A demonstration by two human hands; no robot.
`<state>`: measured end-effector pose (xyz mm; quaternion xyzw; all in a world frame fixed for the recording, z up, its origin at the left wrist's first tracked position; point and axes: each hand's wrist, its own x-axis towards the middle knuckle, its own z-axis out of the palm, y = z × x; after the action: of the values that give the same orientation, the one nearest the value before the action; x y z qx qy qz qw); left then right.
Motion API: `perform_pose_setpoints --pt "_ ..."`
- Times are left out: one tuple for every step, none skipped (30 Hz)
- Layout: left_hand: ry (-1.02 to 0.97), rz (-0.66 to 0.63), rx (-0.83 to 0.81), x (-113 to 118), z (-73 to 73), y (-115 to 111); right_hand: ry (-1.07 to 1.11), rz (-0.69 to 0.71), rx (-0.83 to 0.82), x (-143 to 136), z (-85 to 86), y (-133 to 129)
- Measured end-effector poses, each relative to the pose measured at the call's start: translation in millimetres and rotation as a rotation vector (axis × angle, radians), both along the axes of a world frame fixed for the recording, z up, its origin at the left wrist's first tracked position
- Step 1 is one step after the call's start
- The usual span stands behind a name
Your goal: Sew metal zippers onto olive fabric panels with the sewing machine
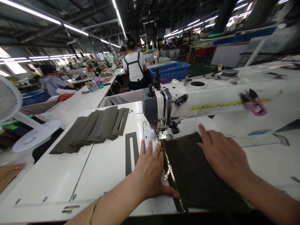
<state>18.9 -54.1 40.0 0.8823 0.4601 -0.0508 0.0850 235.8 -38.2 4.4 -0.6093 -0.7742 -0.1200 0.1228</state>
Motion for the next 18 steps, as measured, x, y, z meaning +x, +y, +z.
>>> perform_pose_setpoints --pt "0.001 -0.001 0.006 0.1 -0.5 -0.2 0.004 0.106 0.088 -2.3 -2.2 -10.0" --pt "0.001 0.0 0.015 0.1 -1.2 -0.5 0.015 0.232 0.132 -2.3 -7.0 -21.0" --pt "0.0 0.002 0.024 -0.2 -2.0 -1.0 0.024 0.35 0.131 0.4 -13.9 -32.2" --pt "-0.002 0.001 0.032 -0.5 -2.9 -1.4 0.032 0.417 0.111 5.6 -21.7 -42.9" --pt "-0.004 -0.002 0.034 -1.0 -3.8 -1.8 0.019 0.423 0.07 12.8 -29.1 -52.0" --pt "-0.004 -0.008 0.031 -1.6 -4.8 -1.9 0.023 0.394 0.054 20.9 -34.7 -58.9" --pt "-0.005 -0.014 0.026 -2.2 -5.8 -1.8 0.028 0.354 0.062 28.4 -37.6 -63.0" --pt "-0.006 -0.022 0.02 -2.8 -6.7 -1.3 0.037 0.314 0.089 33.9 -37.0 -64.0" --pt "-0.011 -0.028 0.017 -3.4 -7.5 -0.5 0.051 0.291 0.13 36.1 -33.2 -62.1" --pt "-0.018 -0.029 0.017 -4.0 -8.1 0.5 0.065 0.294 0.163 34.3 -27.1 -57.7" --pt "-0.026 -0.027 0.017 -4.5 -8.3 1.4 0.076 0.318 0.178 28.5 -19.9 -51.5" --pt "-0.036 -0.023 0.015 -4.8 -8.1 1.8 0.088 0.36 0.168 19.5 -13.2 -44.1" --pt "-0.049 -0.015 0.009 -5.1 -7.5 1.2 0.098 0.421 0.135 8.3 -8.5 -36.4" --pt "-0.066 -0.005 0.001 -5.4 -6.8 -0.9 0.106 0.47 0.092 -3.4 -6.8 -29.3" --pt "-0.085 0.006 -0.007 -5.7 -6.3 -4.9 0.122 0.496 0.069 -14.3 -8.4 -23.3" --pt "-0.103 0.017 -0.014 -6.2 -6.4 -10.9 0.133 0.514 0.057 -23.3 -13.1 -18.7" --pt "-0.124 0.027 -0.015 -7.1 -7.3 -18.7 0.129 0.514 0.036 -29.7 -19.8 -15.7" --pt "-0.146 0.025 -0.012 -8.6 -9.3 -27.7 0.124 0.512 0.025 -33.3 -27.5 -13.8"
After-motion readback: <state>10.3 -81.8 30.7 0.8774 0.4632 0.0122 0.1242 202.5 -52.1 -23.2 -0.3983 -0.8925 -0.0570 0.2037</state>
